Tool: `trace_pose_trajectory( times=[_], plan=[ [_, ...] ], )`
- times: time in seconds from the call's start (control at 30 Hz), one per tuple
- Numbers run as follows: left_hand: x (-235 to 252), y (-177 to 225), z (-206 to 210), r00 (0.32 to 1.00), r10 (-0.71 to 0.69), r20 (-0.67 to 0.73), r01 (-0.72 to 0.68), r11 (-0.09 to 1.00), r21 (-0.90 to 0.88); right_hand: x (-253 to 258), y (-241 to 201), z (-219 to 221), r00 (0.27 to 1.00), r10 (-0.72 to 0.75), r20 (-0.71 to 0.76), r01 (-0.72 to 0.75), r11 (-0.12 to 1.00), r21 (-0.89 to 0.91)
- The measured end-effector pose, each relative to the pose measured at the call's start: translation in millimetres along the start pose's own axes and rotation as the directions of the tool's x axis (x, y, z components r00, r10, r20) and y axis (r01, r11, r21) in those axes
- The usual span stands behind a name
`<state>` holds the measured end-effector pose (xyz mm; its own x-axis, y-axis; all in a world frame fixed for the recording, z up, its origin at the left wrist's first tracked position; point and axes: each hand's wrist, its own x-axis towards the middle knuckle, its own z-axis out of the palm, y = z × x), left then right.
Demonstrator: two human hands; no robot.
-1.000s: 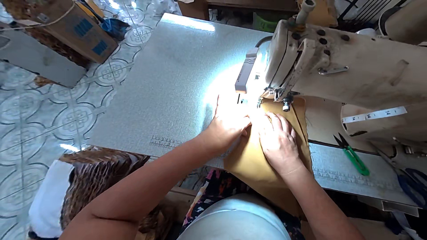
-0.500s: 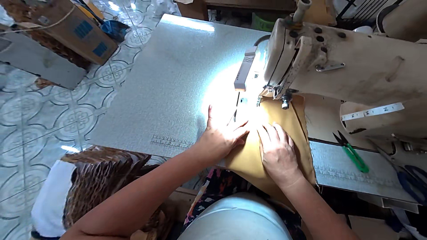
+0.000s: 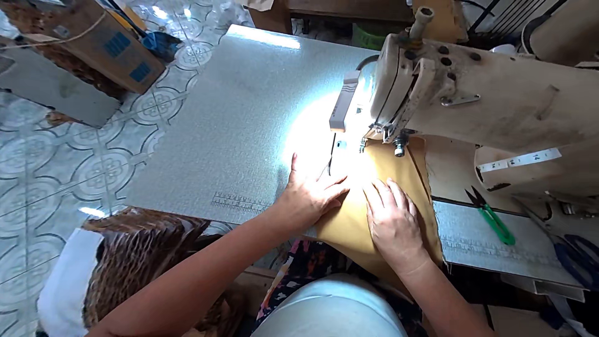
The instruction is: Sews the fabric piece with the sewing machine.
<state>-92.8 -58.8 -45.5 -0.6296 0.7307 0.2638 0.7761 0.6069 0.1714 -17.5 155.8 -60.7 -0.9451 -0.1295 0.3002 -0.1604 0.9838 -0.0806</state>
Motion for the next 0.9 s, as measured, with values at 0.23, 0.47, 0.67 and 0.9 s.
trace_pose_trajectory(
  times=[0.23,0.47,0.67,0.9],
  plan=[
    [4.5,-1.7,-0.7,0.999,-0.027,0.027,0.029,0.999,-0.046,4.5,4.7,-0.3,1.0,-0.012,0.015,0.011,1.0,0.025],
    [13.8,-7.4,0.8,1.0,-0.011,0.013,0.012,1.0,-0.028,11.7,12.1,2.7,0.999,-0.011,0.037,0.01,0.999,0.041],
    [28.6,-11.8,-2.9,1.0,-0.024,0.002,0.024,0.998,-0.054,25.5,20.1,3.7,0.999,-0.009,0.037,0.006,0.996,0.089],
    [44.1,-20.4,-1.5,0.997,-0.055,0.05,0.057,0.998,-0.039,41.1,30.6,7.9,0.999,-0.031,0.008,0.03,0.994,0.11]
  ],
)
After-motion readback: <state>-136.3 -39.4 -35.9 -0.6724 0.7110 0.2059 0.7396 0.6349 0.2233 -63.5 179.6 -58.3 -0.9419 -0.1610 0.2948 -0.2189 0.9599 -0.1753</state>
